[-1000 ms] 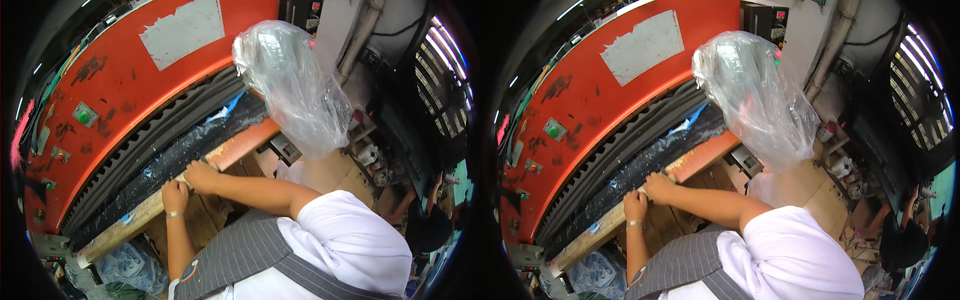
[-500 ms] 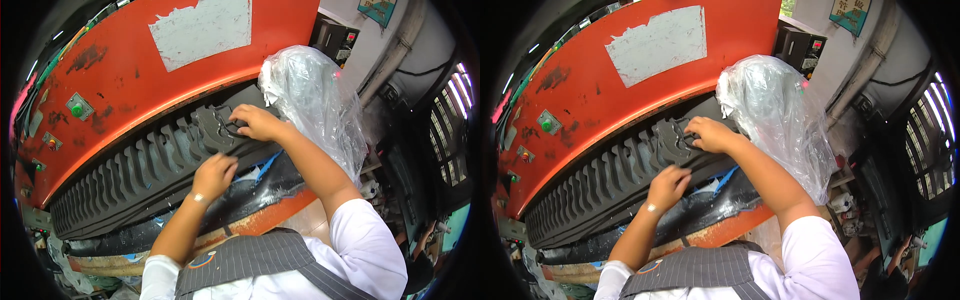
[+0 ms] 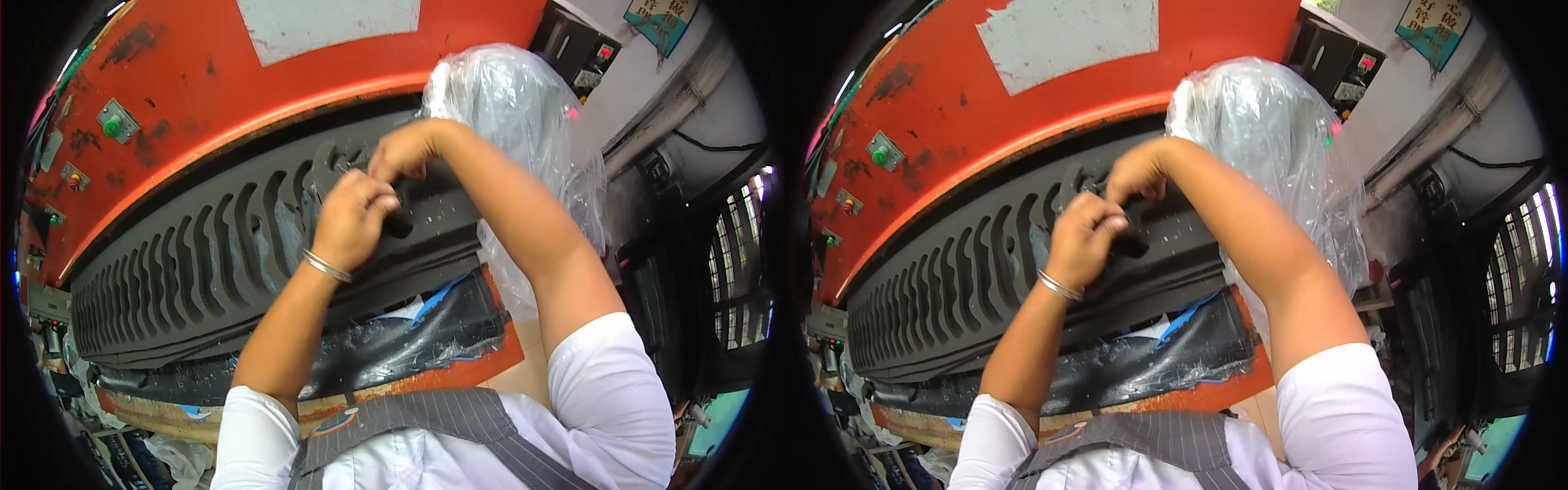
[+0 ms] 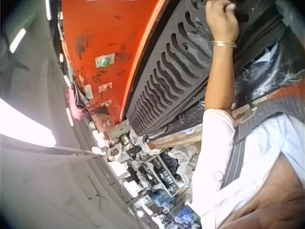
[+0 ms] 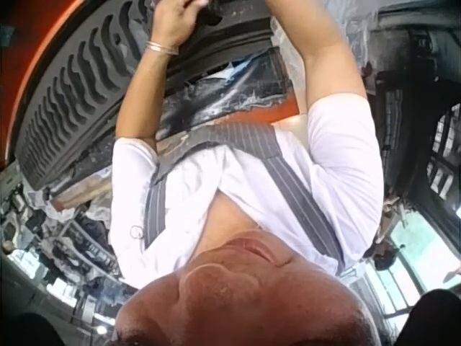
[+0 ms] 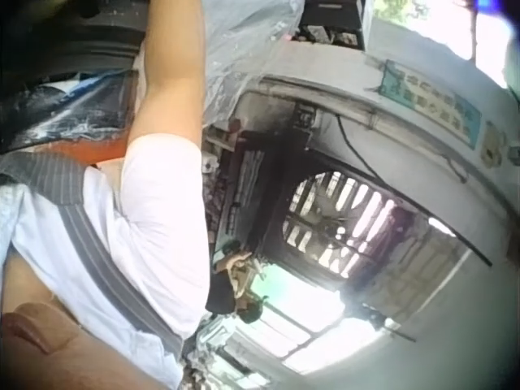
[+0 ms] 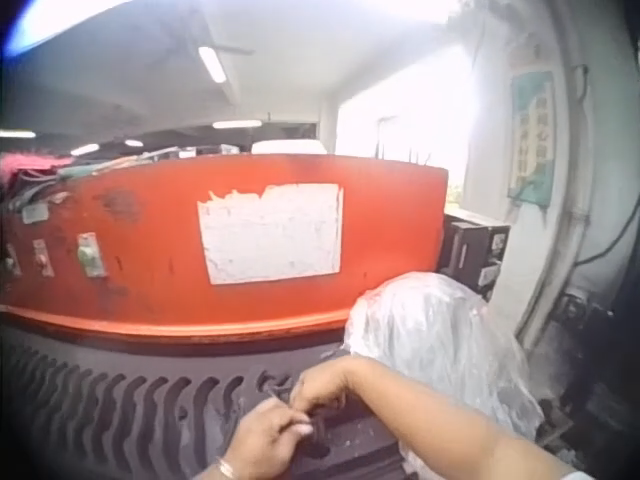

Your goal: Cutting foam shapes using a manual die-cutting machine.

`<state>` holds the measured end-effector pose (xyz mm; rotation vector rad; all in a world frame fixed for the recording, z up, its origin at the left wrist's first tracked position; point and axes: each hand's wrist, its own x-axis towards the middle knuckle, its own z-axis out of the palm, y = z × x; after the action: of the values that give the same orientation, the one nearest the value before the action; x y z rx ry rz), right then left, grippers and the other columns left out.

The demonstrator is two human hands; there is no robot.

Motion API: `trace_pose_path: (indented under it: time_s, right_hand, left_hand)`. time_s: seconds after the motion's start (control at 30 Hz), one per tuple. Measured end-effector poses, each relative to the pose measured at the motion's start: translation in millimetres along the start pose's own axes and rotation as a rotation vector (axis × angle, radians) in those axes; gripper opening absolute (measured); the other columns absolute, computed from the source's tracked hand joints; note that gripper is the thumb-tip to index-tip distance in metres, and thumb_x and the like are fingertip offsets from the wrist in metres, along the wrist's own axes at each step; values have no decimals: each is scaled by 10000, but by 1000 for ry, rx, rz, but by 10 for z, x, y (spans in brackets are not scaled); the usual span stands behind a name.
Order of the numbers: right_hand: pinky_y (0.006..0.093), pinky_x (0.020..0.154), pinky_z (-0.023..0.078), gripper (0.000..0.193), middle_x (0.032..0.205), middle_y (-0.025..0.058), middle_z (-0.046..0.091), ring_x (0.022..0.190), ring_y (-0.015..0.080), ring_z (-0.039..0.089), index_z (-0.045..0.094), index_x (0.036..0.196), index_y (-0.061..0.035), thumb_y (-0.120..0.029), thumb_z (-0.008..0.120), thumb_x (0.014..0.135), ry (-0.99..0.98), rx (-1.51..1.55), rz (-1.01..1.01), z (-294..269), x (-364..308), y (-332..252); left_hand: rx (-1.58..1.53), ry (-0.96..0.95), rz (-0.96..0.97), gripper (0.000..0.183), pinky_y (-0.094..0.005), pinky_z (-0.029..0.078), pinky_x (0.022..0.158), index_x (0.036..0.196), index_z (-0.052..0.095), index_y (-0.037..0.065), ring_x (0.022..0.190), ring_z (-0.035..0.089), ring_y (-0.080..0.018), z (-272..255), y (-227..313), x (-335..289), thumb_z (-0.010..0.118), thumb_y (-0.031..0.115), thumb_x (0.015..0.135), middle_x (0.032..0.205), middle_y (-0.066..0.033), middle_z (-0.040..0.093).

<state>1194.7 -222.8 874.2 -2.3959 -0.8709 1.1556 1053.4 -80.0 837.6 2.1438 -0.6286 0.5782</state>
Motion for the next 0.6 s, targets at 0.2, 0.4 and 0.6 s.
trace_pose_path:
  time_s: [0.2, 0.4, 0.6]
  right_hand:
    - [382, 601, 529, 368, 712, 81, 588, 615, 199, 562, 697, 955, -73, -347, 695, 709, 36, -258, 55, 258, 41, -143]
    - [360, 572, 488, 261, 776, 99, 668, 600, 208, 588, 656, 816, 12, -224, 679, 707, 127, -372, -119, 356, 337, 257]
    - [300, 746, 467, 178, 824, 96, 654, 804, 179, 607, 696, 890, 19, -43, 603, 751, 378, 1256, -499, 593, -486, 265]
  left_hand:
    - [78, 49, 44, 111, -346, 481, 734, 872, 659, 32, 823, 598, -288, 276, -36, -299, 705, 43, 772, 839, -113, 610]
    - [-24, 317, -9, 286, -363, 480, 742, 941, 549, 24, 796, 570, -312, 501, 56, -327, 756, 88, 755, 1021, -168, 530]
    - [443, -135, -51, 290, -452, 487, 777, 870, 538, 24, 866, 614, -359, 465, -89, -513, 637, 296, 855, 802, -154, 620]
